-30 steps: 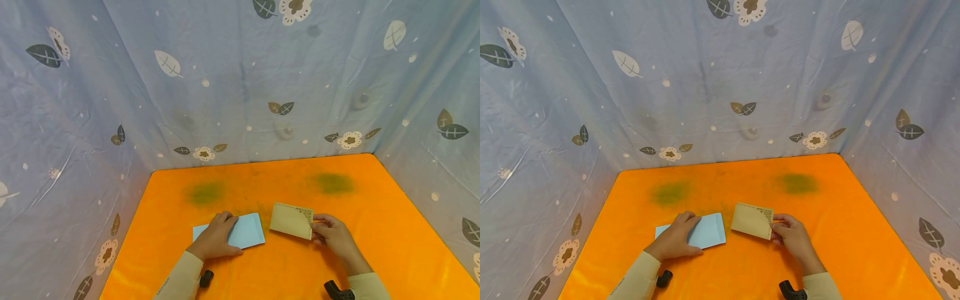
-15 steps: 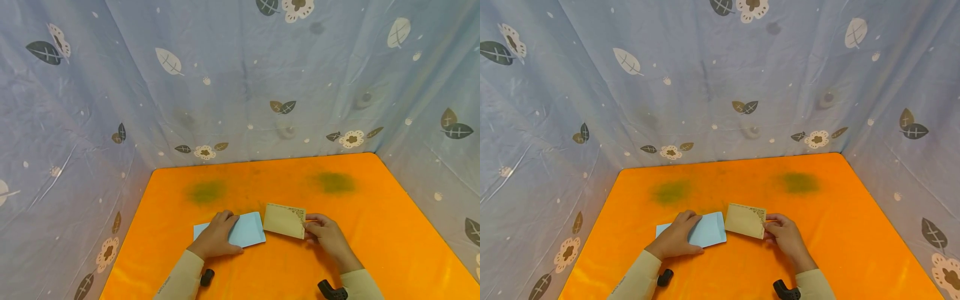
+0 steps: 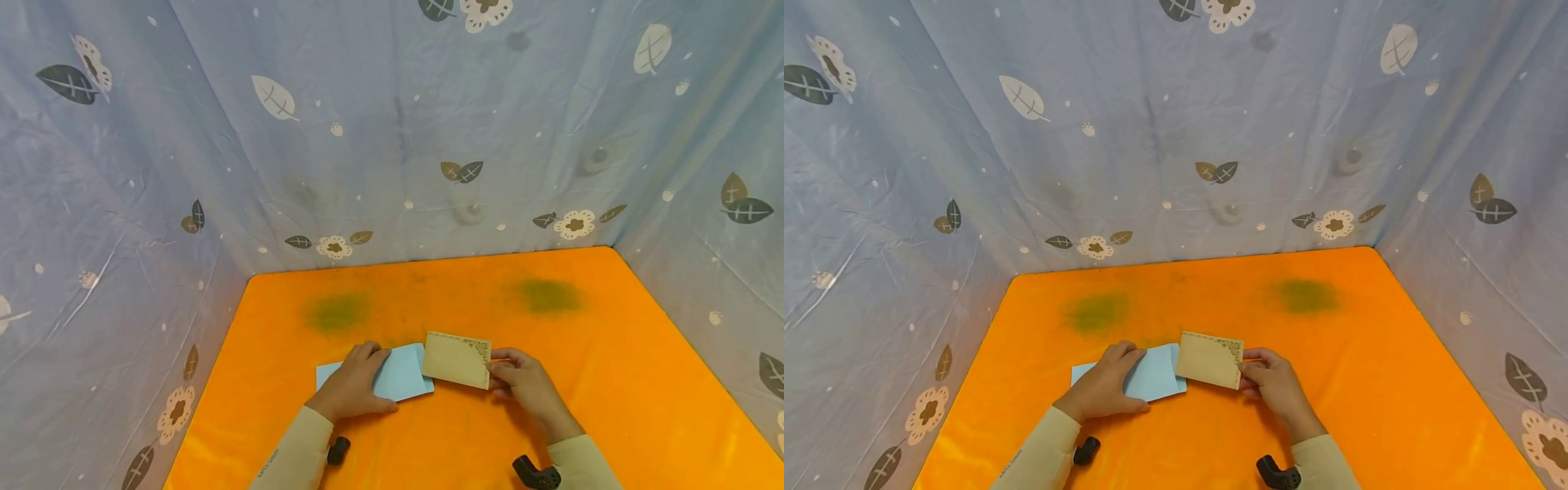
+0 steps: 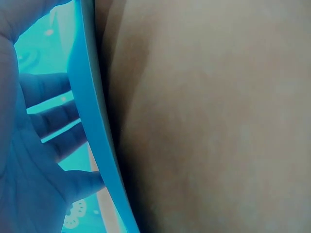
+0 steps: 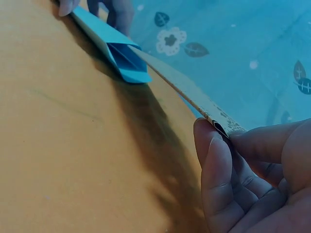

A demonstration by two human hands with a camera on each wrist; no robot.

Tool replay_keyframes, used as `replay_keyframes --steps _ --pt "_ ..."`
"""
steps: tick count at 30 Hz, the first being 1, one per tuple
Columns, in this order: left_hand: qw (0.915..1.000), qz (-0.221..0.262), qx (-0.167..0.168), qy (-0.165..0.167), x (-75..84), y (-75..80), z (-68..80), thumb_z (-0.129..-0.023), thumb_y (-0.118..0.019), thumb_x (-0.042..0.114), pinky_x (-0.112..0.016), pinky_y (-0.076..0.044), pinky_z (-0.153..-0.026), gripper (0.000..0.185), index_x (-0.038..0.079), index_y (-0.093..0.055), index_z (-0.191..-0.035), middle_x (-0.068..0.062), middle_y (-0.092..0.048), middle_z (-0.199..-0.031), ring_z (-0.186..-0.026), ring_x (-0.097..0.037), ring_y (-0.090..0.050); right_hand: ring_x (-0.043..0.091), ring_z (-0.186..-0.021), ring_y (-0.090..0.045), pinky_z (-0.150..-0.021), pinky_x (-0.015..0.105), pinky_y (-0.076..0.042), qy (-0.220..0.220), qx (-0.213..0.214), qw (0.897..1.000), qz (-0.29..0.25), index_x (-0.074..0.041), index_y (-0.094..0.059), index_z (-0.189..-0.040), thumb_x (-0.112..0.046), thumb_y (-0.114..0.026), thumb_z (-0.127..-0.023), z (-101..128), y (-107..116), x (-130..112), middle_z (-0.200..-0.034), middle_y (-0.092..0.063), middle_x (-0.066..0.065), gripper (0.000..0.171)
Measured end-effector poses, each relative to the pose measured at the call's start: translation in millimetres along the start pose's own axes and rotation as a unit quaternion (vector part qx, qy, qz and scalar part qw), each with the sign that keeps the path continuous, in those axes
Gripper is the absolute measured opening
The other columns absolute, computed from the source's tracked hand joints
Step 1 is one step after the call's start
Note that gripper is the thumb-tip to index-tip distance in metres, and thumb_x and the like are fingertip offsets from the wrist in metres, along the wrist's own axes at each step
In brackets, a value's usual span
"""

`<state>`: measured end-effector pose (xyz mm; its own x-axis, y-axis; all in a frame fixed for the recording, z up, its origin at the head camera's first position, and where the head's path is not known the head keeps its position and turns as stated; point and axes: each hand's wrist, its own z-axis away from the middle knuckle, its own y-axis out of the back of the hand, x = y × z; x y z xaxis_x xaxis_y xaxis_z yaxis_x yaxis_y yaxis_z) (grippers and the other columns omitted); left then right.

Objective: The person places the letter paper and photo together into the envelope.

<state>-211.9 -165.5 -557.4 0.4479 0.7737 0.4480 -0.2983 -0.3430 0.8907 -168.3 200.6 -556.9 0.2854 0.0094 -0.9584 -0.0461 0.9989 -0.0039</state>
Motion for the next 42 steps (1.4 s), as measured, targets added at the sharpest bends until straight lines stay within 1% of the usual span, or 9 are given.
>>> replay_keyframes --steps 4,11,16,19,25,28,35,39,42 --pt "1.0000 0.004 0.001 0.000 1.6 1.5 0.2 -0.083 -0.088 0.066 -0.045 -0.053 -0.103 0.104 0.010 -0.050 -0.163 -0.004 -0.047 -0.151 -0.133 -0.024 -0.047 0.026 -0.086 -0.071 -0.072 0.037 -0.063 -0.005 0.004 1.000 -0.007 0.011 -0.056 -0.143 -0.009 -0.064 -0.111 -0.5 -2.0 -0.1 -0.106 -0.070 0.013 0.039" --pt "1.0000 0.007 -0.003 0.002 1.1 0.9 0.7 -0.084 -0.087 0.068 -0.046 -0.052 -0.103 0.106 0.011 -0.049 -0.164 -0.004 -0.046 -0.154 -0.135 -0.025 -0.046 0.025 -0.085 -0.070 -0.071 0.035 -0.062 -0.013 -0.012 0.999 -0.027 0.011 -0.058 -0.139 -0.009 -0.065 -0.111 -0.6 -3.4 1.4 -0.103 -0.070 0.013 0.035" --pt "1.0000 0.004 0.003 -0.001 1.3 0.2 0.6 -0.083 -0.089 0.066 -0.045 -0.053 -0.103 0.104 0.012 -0.050 -0.163 -0.003 -0.047 -0.150 -0.133 -0.023 -0.046 0.023 -0.083 -0.070 -0.071 0.035 -0.063 -0.021 -0.022 0.999 -0.043 0.010 -0.058 -0.138 -0.009 -0.065 -0.110 -1.4 -4.4 2.8 -0.104 -0.070 0.014 0.034" --pt "1.0000 0.002 0.007 -0.003 2.8 0.5 0.8 -0.082 -0.090 0.063 -0.044 -0.052 -0.102 0.103 0.012 -0.051 -0.163 -0.002 -0.048 -0.147 -0.131 -0.022 -0.046 0.022 -0.080 -0.070 -0.070 0.035 -0.063 -0.025 -0.027 0.998 -0.051 0.009 -0.058 -0.138 -0.008 -0.065 -0.110 -2.0 -5.1 3.5 -0.101 -0.071 0.014 0.034" --pt "0.9999 0.001 0.010 -0.004 4.0 1.5 1.8 -0.083 -0.090 0.062 -0.044 -0.052 -0.102 0.102 0.012 -0.050 -0.163 -0.003 -0.048 -0.148 -0.131 -0.022 -0.046 0.022 -0.077 -0.069 -0.069 0.034 -0.062 -0.028 -0.043 0.998 -0.042 0.011 -0.056 -0.141 -0.009 -0.064 -0.110 -1.4 -6.4 4.1 -0.094 -0.069 0.015 0.037" --pt "0.9999 0.003 0.011 -0.005 4.5 2.0 1.9 -0.084 -0.090 0.062 -0.045 -0.052 -0.102 0.102 0.013 -0.050 -0.164 -0.003 -0.048 -0.149 -0.132 -0.023 -0.046 0.023 -0.078 -0.068 -0.069 0.035 -0.062 -0.035 -0.044 0.998 -0.039 0.010 -0.058 -0.141 -0.010 -0.065 -0.110 -1.6 -7.2 4.5 -0.094 -0.068 0.016 0.037" --pt "0.9999 0.007 0.011 -0.005 5.5 2.6 2.2 -0.083 -0.090 0.062 -0.046 -0.053 -0.100 0.103 0.013 -0.049 -0.164 -0.002 -0.047 -0.149 -0.132 -0.023 -0.045 0.025 -0.080 -0.069 -0.069 0.037 -0.063 -0.040 -0.065 0.996 -0.040 0.011 -0.057 -0.139 -0.011 -0.065 -0.110 -3.5 -6.6 8.4 -0.101 -0.069 0.016 0.037" --pt "0.9998 -0.001 0.015 -0.012 6.0 3.0 2.4 -0.083 -0.091 0.061 -0.046 -0.052 -0.102 0.103 0.013 -0.050 -0.164 -0.003 -0.049 -0.148 -0.131 -0.024 -0.046 0.025 -0.079 -0.069 -0.069 0.038 -0.063 -0.043 -0.069 0.996 -0.029 0.011 -0.056 -0.141 -0.012 -0.064 -0.111 -2.9 -6.3 8.5 -0.099 -0.067 0.016 0.039" --pt "0.9994 -0.011 0.024 -0.023 5.6 2.4 2.9 -0.083 -0.091 0.061 -0.047 -0.050 -0.103 0.102 0.013 -0.050 -0.163 -0.003 -0.050 -0.146 -0.130 -0.025 -0.047 0.025 -0.078 -0.069 -0.068 0.037 -0.063 -0.042 -0.068 0.996 -0.025 0.011 -0.057 -0.140 -0.012 -0.064 -0.111 -2.4 -6.9 7.9 -0.097 -0.068 0.016 0.037"
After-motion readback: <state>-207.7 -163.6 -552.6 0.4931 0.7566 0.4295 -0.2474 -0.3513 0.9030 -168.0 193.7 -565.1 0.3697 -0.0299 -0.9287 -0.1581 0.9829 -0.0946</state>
